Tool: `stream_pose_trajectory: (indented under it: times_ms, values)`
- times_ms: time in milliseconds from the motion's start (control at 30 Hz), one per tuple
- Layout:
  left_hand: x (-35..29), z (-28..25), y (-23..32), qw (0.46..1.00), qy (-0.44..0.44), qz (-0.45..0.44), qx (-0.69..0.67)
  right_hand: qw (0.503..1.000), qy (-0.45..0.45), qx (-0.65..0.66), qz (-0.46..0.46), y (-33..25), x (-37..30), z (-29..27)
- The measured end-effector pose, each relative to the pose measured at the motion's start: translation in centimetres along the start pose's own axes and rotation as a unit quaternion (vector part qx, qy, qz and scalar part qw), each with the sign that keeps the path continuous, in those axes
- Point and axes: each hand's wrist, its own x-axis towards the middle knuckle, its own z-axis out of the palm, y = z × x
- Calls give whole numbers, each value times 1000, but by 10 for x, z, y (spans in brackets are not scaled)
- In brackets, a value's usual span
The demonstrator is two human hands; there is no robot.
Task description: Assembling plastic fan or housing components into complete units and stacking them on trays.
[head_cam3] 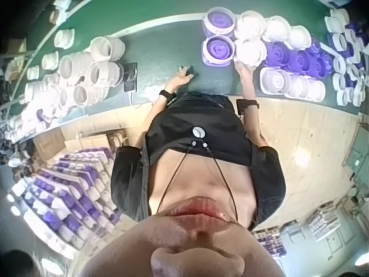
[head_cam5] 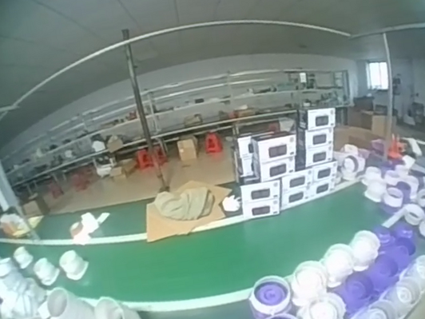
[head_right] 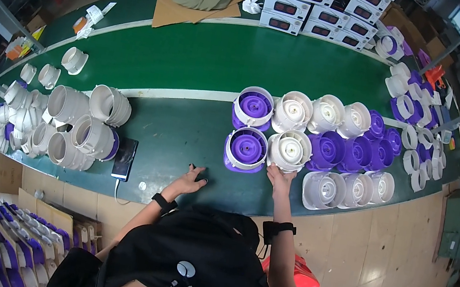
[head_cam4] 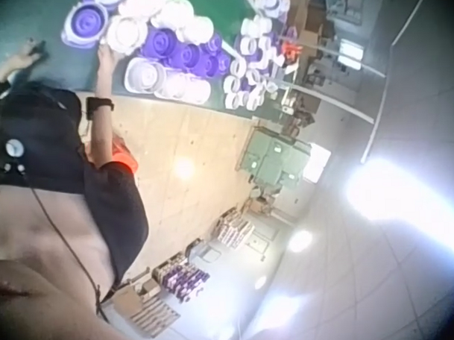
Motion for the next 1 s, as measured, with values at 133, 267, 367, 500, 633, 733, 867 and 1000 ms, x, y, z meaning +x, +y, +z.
stream_pose_trajectory:
  times_ms: [133, 267, 367, 500, 633, 733, 867, 1000]
  values:
    - [-3, -5, 4, 1000, 0, 5, 3, 999, 48, -4, 1, 5, -2, -3]
    - [-3, -1, -12, 1000, -5, 18, -9, 998, 5, -56, 21, 29, -22, -17]
    - [-2, 7, -16, 999, -23, 33, -12, 982, -89, -155, 60, 29, -45, -30]
    - [-2, 19, -23, 999, -9, 31, -14, 979, -33, -176, 97, 25, -52, -27]
    - [-5, 21, -22, 999, -39, -11, 3, 971, 18, -207, 116, 25, -38, -20]
    - [-4, 17, -22, 998, -53, -14, 17, 964, 23, -232, 126, 23, -33, -20]
    - [-2, 16, -24, 999, -53, -3, 9, 963, 23, -230, 136, 23, -31, -21]
    - [5, 18, -27, 998, -66, -8, 15, 964, 22, -231, 132, 26, -30, -22]
